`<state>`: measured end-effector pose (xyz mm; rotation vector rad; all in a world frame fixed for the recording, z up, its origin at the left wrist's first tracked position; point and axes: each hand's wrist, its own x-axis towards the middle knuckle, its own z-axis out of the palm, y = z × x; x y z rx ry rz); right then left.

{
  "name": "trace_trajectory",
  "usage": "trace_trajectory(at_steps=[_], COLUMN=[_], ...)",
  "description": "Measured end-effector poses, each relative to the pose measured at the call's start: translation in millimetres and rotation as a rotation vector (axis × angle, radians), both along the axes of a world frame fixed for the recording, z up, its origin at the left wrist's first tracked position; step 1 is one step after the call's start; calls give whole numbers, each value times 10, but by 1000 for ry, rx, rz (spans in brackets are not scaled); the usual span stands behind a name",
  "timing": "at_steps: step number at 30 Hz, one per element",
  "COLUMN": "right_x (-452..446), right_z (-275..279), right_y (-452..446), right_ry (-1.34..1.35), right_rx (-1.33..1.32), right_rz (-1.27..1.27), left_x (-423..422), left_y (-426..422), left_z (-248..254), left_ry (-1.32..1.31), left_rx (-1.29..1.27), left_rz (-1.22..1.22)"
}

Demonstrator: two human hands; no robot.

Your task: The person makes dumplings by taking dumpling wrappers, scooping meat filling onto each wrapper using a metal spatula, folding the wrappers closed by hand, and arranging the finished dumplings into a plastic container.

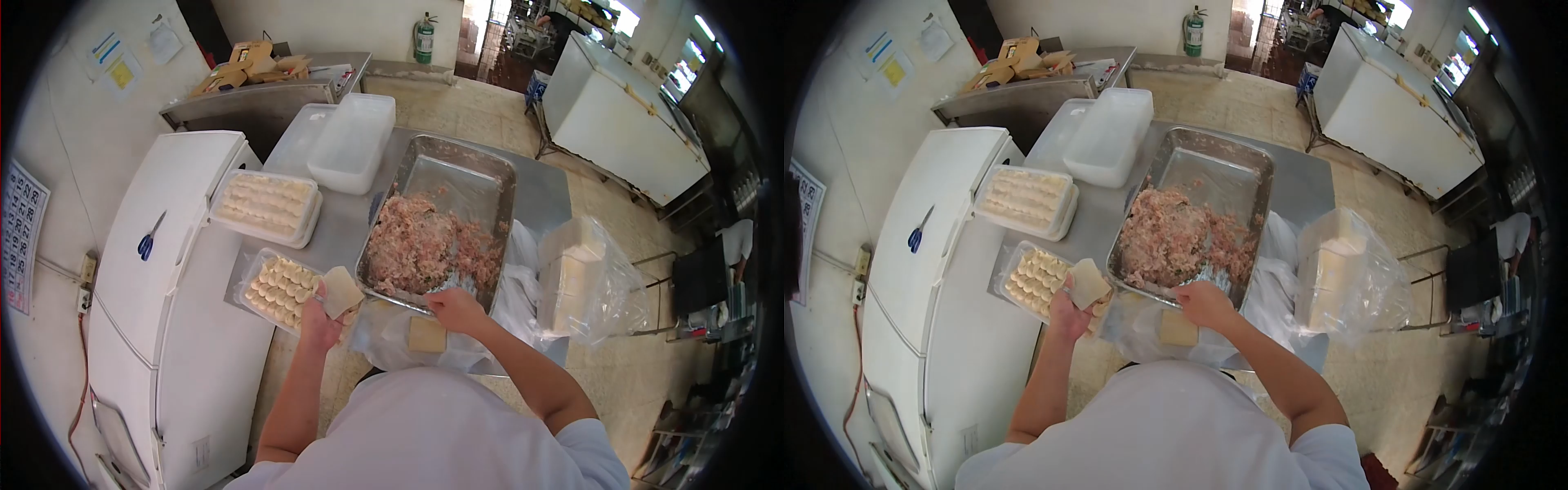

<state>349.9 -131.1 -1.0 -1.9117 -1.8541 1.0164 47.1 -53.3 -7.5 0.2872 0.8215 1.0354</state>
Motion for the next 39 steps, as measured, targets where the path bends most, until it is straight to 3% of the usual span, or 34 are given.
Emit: trace_trajectory(at_steps=[2,5,8,14,17,26,32,39], right_x=[26,9,-102,-352,-287,44,64,12], right_z=[-24,147,233,331,232,424,409,365], right_y=[-65,-189,-317,-396,-408,-681,-456,-276], right_ry=[148,140,250,-286,-382,-274,-469,-485], right_rx=[16,45,248,572,633,279,66,-60], right_rz=[-83,-122,-178,-151,-116,-183,4,119], left_x=[-45,22,223,844,963,777,585,456], left_y=[71,112,119,67,84,188,205,126], left_z=[-189,-113,-147,124,179,-39,-228,-122], left_ry=[-35,14,-57,-345,-340,-129,-68,-113], left_rx=[7,40,18,-135,-147,-179,-94,-130], left_rz=[14,-50,-97,-98,-61,103,85,34])
